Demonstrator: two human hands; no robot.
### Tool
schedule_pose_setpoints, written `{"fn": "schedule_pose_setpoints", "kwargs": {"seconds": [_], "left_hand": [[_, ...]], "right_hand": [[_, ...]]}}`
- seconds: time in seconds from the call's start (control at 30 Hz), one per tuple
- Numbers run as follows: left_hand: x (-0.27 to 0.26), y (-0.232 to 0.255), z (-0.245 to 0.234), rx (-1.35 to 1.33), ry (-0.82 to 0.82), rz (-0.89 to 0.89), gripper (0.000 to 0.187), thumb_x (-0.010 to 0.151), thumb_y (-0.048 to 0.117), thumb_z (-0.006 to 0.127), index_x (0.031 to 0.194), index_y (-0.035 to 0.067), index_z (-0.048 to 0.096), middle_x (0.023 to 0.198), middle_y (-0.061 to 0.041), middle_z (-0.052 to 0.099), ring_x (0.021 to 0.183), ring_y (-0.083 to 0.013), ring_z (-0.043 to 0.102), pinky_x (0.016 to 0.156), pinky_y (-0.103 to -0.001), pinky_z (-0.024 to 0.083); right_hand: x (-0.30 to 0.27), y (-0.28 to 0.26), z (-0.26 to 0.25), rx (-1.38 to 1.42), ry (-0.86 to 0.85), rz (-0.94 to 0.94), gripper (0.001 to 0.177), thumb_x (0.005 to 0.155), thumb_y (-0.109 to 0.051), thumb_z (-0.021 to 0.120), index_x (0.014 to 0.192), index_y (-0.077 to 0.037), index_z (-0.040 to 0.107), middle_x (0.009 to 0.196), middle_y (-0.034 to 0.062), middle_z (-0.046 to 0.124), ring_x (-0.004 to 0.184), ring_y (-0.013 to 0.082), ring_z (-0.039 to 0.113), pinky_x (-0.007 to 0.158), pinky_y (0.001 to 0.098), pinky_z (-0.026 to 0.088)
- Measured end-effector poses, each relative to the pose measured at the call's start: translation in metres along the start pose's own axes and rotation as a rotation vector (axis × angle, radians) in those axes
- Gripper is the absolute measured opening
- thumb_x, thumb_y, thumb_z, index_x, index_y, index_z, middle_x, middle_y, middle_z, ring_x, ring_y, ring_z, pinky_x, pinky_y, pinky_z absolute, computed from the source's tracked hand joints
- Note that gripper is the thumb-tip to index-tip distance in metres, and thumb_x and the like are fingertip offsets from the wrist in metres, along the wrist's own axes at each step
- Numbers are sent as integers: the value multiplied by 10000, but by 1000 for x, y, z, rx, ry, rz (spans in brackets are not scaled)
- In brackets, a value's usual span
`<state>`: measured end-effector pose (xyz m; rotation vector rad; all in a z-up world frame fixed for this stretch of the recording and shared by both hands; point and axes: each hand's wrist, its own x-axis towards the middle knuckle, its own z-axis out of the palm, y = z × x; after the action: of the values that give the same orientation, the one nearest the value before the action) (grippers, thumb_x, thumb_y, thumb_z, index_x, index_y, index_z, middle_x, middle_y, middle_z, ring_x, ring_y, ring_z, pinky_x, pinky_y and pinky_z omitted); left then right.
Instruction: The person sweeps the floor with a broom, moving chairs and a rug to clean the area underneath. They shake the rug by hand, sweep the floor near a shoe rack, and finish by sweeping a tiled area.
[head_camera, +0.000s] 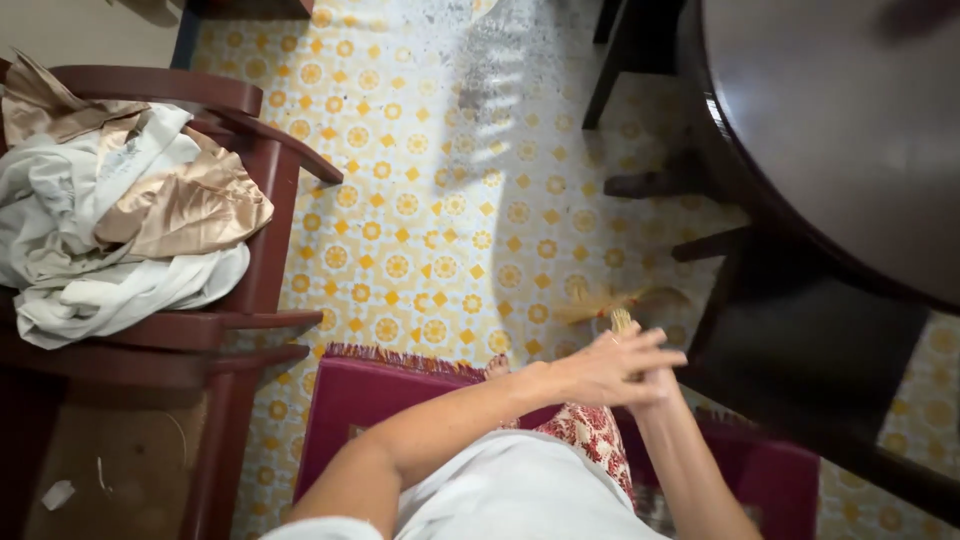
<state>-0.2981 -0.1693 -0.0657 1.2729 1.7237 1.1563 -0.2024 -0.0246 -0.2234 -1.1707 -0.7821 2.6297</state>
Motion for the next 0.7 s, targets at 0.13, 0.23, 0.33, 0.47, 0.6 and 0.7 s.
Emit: {"fn": "schedule_pose_setpoints", "kwargs": {"seconds": [0.13, 0.23, 0.33, 0.47, 0.6, 0.7], "left_hand": [[-4, -64, -36, 116, 216, -45, 639, 1032, 625, 448, 1562, 272, 499, 1695, -227, 352, 1538, -461, 336, 1313, -558, 294], [-2, -79, -85, -51, 246, -225, 669, 1002, 579, 502, 1556, 209, 446, 1709, -257, 234, 1571, -519, 133, 1242, -581, 196], [5, -104, -116, -122, 334, -347, 709, 993, 575, 487, 1594, 212, 389, 1706, -252, 203, 1550, -520, 122, 1227, -596, 177], [13, -145, -151, -148, 498, -442, 730, 998, 585, 487, 1610, 212, 354, 1713, -238, 187, 1574, -473, 139, 1234, -611, 160], [35, -143, -232, -114, 451, -739, 742, 938, 585, 462, 1595, 276, 307, 1727, -112, 162, 1588, -333, 149, 1109, -770, 39], [43, -146, -278, -217, 525, -829, 774, 908, 585, 453, 1600, 295, 263, 1736, -67, 131, 1593, -310, 138, 1101, -751, 103]], "right_hand": [[104, 1, 29, 0, -57, 255, 370, 987, -456, 502, 1231, -185, 567, 1245, 65, 581, 1182, 253, 479, 932, 435, 447], [216, 6, 30, 1, -134, 501, 257, 1015, -354, 560, 1072, -103, 559, 1004, 87, 585, 889, 247, 565, 739, 400, 520], [328, 19, 76, -9, -197, 678, 252, 1033, -287, 600, 966, -48, 555, 843, 101, 588, 694, 242, 622, 610, 376, 567], [385, 7, 195, 253, -82, 774, 276, 952, -179, 606, 1053, 68, 538, 845, 144, 588, 679, 206, 605, 555, 278, 549], [432, 0, 290, 407, -228, 730, 302, 940, -98, 587, 1139, 120, 524, 869, 173, 576, 698, 203, 595, 559, 279, 535], [466, 19, 306, 155, -381, 644, 246, 943, -73, 576, 1123, 92, 542, 884, 158, 597, 710, 206, 597, 576, 303, 536]]}}
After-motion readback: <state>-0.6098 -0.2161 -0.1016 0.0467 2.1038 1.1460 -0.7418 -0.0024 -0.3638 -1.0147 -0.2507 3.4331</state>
